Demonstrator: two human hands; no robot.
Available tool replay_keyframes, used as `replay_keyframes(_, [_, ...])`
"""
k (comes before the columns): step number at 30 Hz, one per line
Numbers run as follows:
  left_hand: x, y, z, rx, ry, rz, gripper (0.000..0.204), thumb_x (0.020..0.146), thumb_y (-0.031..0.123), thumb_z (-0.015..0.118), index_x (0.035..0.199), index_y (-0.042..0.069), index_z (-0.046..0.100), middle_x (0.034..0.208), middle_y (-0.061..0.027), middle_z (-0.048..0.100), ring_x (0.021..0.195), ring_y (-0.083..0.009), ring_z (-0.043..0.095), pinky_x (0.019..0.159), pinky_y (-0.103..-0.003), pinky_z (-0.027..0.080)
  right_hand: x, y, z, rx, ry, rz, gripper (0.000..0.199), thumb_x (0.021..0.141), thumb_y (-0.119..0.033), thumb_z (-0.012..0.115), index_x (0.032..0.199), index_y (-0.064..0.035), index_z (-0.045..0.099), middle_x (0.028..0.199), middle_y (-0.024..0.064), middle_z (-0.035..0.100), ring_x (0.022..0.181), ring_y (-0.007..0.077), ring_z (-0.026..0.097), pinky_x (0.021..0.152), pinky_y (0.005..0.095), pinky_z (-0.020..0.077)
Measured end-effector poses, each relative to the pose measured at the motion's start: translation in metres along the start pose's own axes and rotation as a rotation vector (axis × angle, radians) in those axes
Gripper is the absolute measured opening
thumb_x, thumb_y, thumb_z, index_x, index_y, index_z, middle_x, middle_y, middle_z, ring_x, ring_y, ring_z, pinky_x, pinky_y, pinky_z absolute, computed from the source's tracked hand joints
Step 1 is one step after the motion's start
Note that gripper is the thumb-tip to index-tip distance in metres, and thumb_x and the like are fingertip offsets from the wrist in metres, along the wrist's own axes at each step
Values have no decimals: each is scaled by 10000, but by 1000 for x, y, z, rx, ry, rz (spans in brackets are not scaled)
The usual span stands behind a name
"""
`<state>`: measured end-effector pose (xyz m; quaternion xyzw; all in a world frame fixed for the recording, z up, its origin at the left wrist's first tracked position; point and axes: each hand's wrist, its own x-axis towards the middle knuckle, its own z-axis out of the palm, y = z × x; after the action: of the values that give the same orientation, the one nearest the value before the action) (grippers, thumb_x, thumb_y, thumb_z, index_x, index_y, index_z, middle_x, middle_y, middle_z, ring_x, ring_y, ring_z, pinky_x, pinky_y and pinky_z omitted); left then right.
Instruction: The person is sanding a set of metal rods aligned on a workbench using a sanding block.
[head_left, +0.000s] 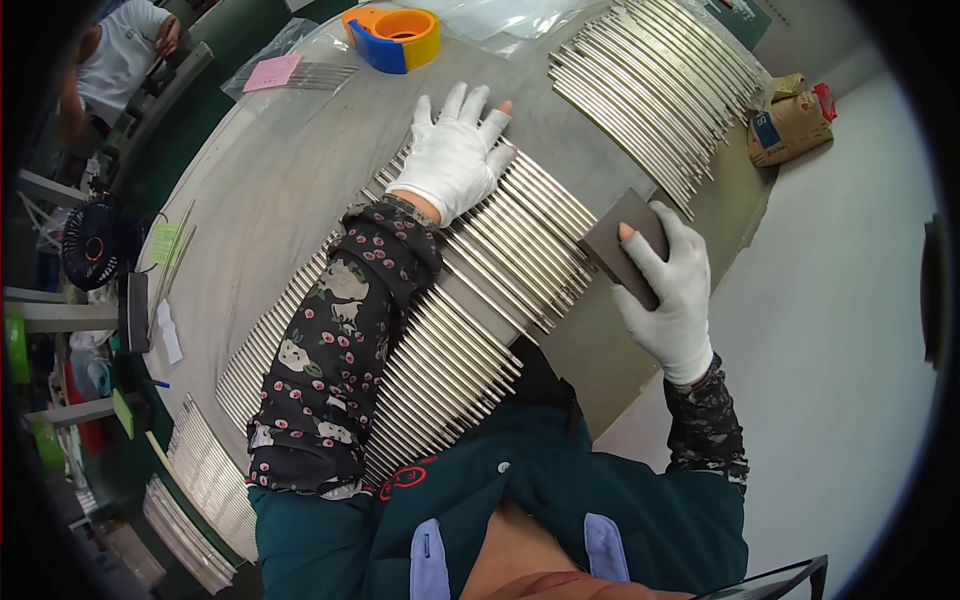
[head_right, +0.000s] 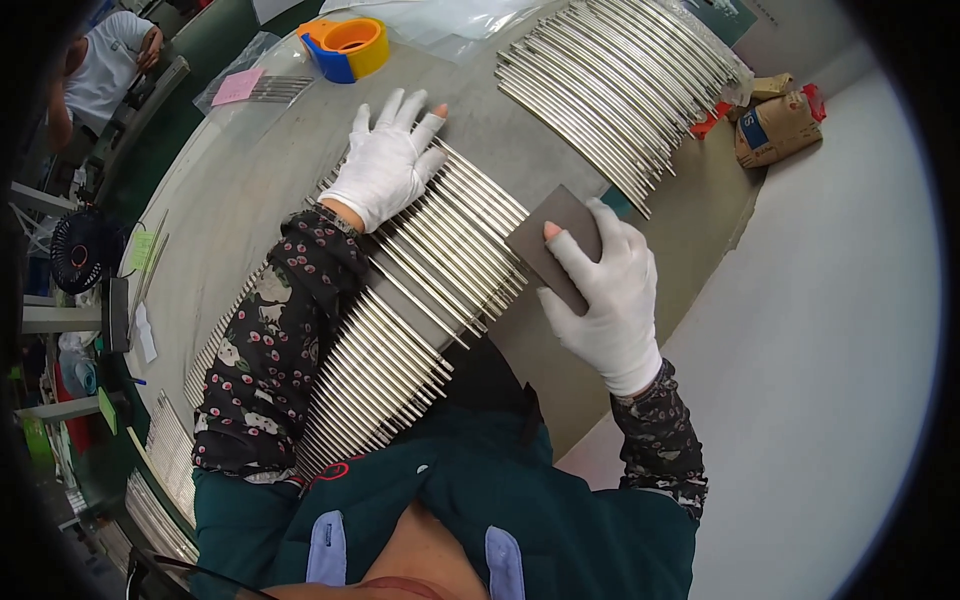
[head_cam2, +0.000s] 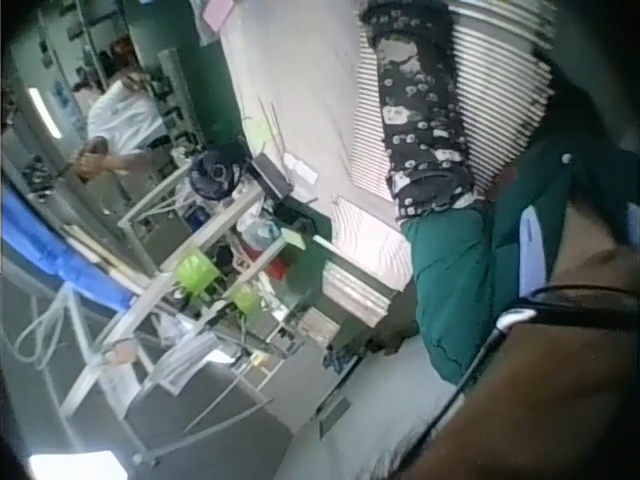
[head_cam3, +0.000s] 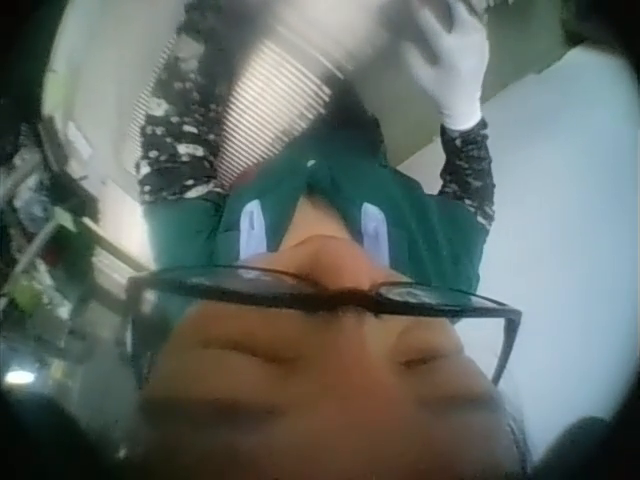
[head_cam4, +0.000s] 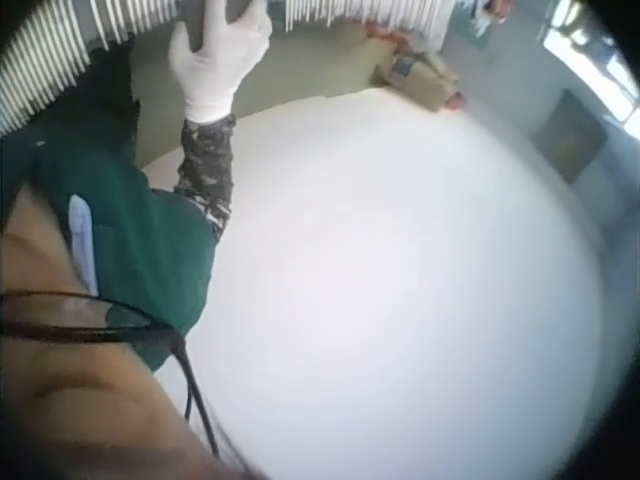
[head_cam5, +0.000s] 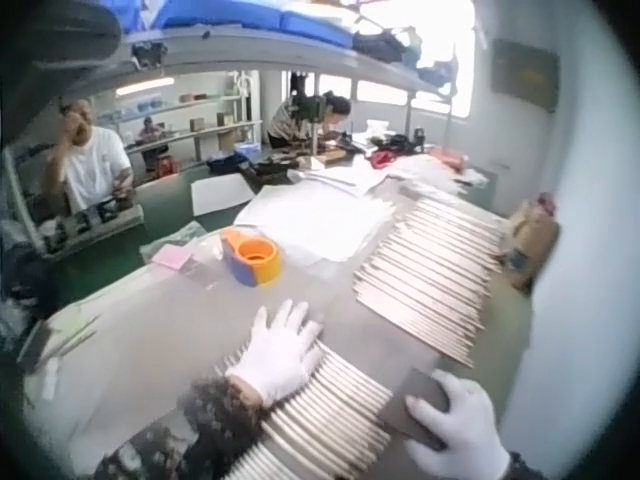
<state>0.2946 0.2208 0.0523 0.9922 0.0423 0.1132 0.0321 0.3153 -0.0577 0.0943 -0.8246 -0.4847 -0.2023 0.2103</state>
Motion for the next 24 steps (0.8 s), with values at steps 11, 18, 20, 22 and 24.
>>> replay_keyframes(11, [-4, -11, -4, 53, -31, -194, 555, 914, 476, 452, 1389, 191, 429, 1452, -144, 344, 1354, -292, 292, 1081, -583, 201, 57, -15, 56, -95, -99, -108, 481, 680, -197, 698, 1152, -142, 618, 1205, 227, 497, 959, 342, 542, 723, 415, 466])
replay_keyframes(18, [-3, -7, -9, 4, -47, -172, 574, 907, 466, 488, 1386, 155, 423, 1450, -188, 338, 1372, -335, 276, 1084, -588, 211, 58, -13, 52, -100, -99, -149, 462, 686, -189, 691, 1142, -152, 622, 1181, 206, 506, 938, 336, 544, 702, 409, 468])
replay_keyframes(20, [-5, -9, -7, 1, -24, -183, 572, 904, 463, 493, 1381, 154, 430, 1445, -188, 343, 1365, -329, 285, 1084, -586, 212, 75, -23, 68, -128, -113, -130, 466, 711, -194, 684, 1169, -153, 610, 1199, 214, 497, 952, 333, 540, 703, 410, 469])
replay_keyframes(22, [-5, -10, -5, 13, -32, -197, 558, 910, 472, 462, 1385, 182, 434, 1433, -145, 360, 1354, -289, 289, 1087, -586, 200, 63, -15, 59, -130, -125, -162, 471, 705, -190, 686, 1169, -152, 611, 1205, 224, 496, 946, 336, 545, 695, 410, 473])
replay_keyframes(24, [-5, -9, -6, 34, -34, -212, 560, 909, 471, 465, 1388, 181, 431, 1433, -144, 360, 1358, -291, 284, 1091, -586, 195, 41, -4, 42, -136, -150, -162, 466, 705, -186, 684, 1164, -152, 614, 1211, 230, 494, 953, 339, 546, 703, 406, 473])
